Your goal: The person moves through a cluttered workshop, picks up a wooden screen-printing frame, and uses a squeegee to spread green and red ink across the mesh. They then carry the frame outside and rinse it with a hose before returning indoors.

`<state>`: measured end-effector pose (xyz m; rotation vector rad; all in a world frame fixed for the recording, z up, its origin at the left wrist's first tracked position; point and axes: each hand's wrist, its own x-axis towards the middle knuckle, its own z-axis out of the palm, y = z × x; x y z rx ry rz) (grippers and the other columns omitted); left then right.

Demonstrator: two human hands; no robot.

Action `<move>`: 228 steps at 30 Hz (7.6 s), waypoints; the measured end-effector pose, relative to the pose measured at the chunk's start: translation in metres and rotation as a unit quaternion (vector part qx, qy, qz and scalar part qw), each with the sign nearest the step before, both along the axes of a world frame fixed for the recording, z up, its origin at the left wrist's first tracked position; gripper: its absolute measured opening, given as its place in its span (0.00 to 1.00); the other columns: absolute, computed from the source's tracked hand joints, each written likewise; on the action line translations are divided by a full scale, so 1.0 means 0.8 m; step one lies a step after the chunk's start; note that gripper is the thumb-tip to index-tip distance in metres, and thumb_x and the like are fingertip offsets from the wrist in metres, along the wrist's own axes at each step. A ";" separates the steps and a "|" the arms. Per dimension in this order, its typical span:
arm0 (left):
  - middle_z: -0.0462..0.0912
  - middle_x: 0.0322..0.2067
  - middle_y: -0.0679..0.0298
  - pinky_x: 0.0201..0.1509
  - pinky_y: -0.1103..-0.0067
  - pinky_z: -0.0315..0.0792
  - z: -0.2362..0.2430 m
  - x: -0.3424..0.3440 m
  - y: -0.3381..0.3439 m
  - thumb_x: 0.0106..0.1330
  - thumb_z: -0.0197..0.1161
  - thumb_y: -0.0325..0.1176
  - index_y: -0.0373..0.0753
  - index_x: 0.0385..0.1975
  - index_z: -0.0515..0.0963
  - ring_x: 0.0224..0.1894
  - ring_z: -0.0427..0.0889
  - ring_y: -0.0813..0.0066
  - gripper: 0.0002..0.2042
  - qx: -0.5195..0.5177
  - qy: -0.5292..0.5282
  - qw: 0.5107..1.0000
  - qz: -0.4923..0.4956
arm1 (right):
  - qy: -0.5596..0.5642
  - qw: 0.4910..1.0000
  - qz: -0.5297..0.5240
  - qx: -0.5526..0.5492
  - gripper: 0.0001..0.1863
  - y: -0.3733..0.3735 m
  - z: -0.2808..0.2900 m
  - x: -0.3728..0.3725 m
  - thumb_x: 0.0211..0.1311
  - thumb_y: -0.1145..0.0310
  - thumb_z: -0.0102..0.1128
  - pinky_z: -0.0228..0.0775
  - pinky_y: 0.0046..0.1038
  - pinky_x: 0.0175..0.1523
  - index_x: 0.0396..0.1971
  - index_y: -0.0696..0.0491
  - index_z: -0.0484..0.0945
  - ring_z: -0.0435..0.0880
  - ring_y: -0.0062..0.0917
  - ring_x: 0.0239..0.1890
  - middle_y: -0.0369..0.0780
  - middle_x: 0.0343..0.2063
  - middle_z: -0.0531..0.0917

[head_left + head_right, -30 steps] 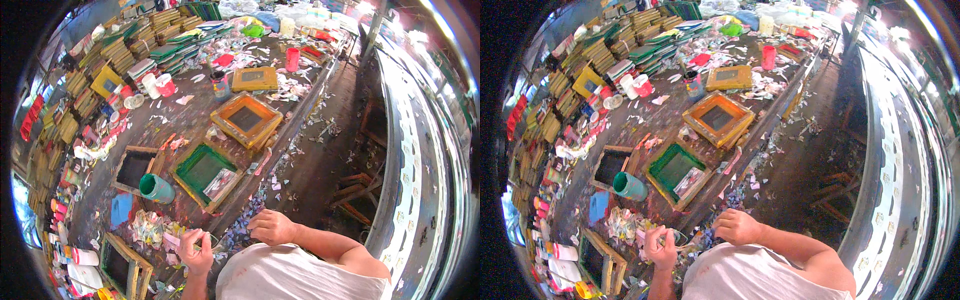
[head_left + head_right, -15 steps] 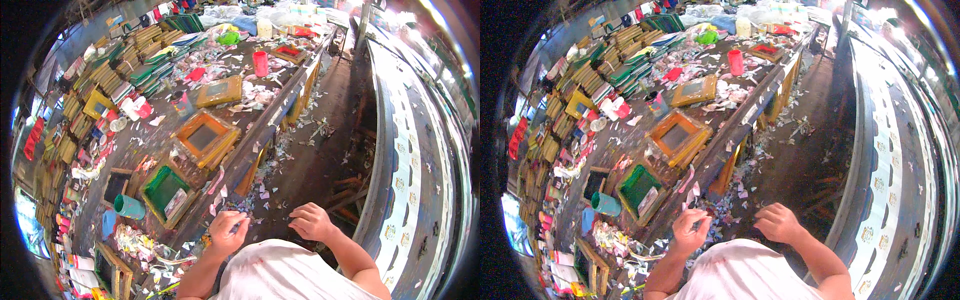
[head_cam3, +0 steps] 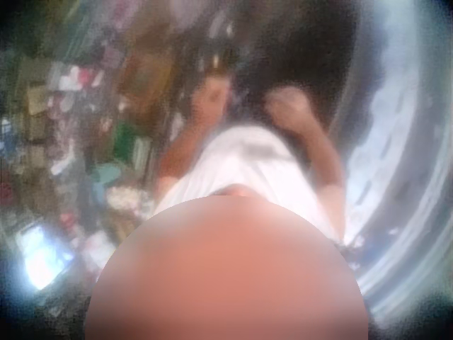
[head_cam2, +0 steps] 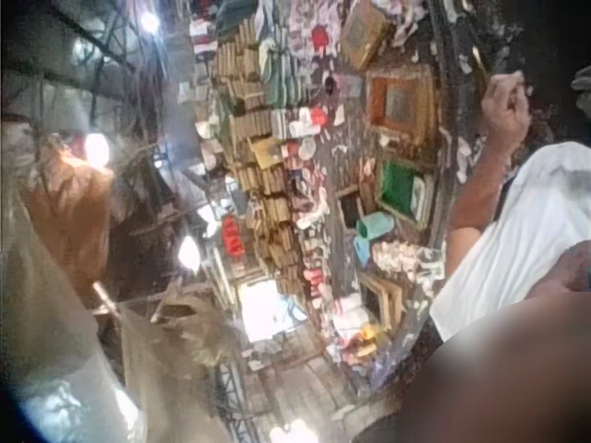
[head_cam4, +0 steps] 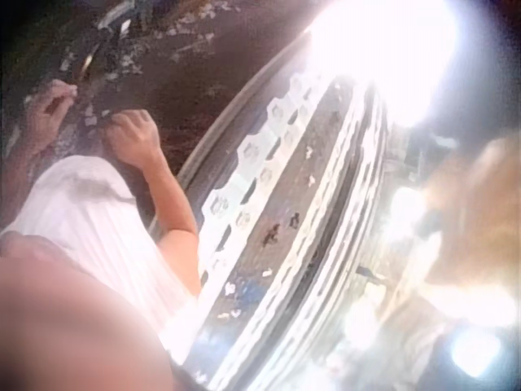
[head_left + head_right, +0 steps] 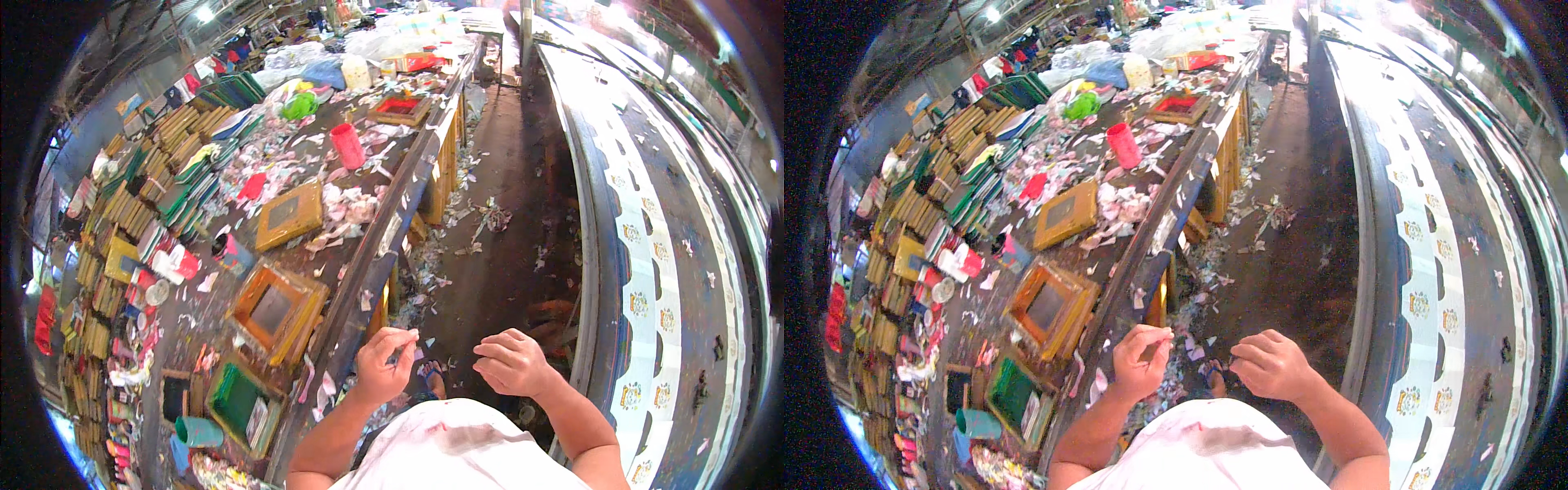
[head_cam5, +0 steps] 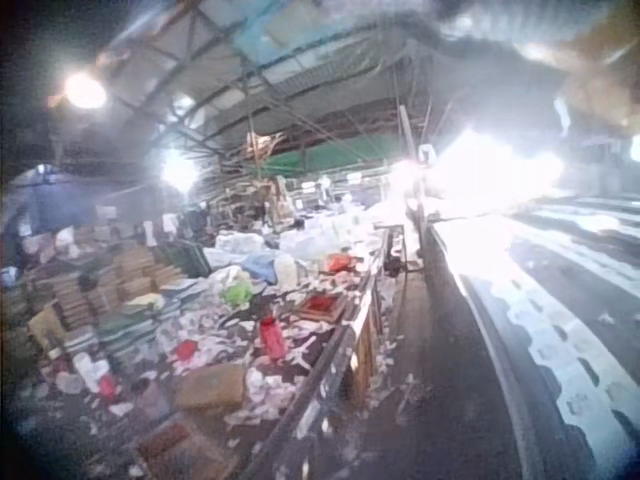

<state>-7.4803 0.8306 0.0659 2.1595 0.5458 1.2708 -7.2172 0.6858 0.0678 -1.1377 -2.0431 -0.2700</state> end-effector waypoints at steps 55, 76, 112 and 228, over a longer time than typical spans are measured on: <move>0.74 0.71 0.45 0.74 0.60 0.78 -0.087 0.597 0.906 0.68 0.70 0.19 0.33 0.77 0.68 0.72 0.79 0.51 0.35 -0.237 -0.137 0.919 0.285 | 0.454 0.760 0.018 -0.464 0.06 0.917 -0.087 0.559 0.75 0.73 0.72 0.84 0.26 0.46 0.45 0.59 0.90 0.92 0.21 0.40 0.40 0.36 0.93; 0.77 0.73 0.40 0.82 0.60 0.67 -0.101 0.679 1.090 0.55 0.69 0.16 0.33 0.64 0.82 0.77 0.75 0.45 0.31 -0.153 -0.125 0.810 0.553 | 0.309 0.892 0.092 -0.316 0.04 1.248 -0.061 0.770 0.66 0.78 0.75 0.80 0.28 0.45 0.35 0.58 0.86 0.87 0.21 0.35 0.38 0.31 0.89; 0.75 0.76 0.48 0.83 0.60 0.66 0.148 0.538 0.684 0.52 0.60 0.07 0.34 0.71 0.77 0.77 0.75 0.56 0.39 -0.009 -0.180 0.669 0.722 | -0.242 0.887 0.326 -0.221 0.10 1.395 -0.153 0.403 0.63 0.61 0.72 0.80 0.48 0.61 0.33 0.52 0.92 0.89 0.44 0.53 0.43 0.46 0.91; 0.88 0.61 0.57 0.79 0.47 0.63 -0.112 0.568 0.830 0.67 0.79 0.35 0.39 0.80 0.68 0.68 0.80 0.47 0.41 -0.153 0.208 0.747 0.613 | -0.117 0.554 0.495 -0.659 0.22 1.429 -0.074 0.357 0.77 0.69 0.65 0.76 0.34 0.67 0.66 0.60 0.81 0.87 0.29 0.57 0.43 0.54 0.91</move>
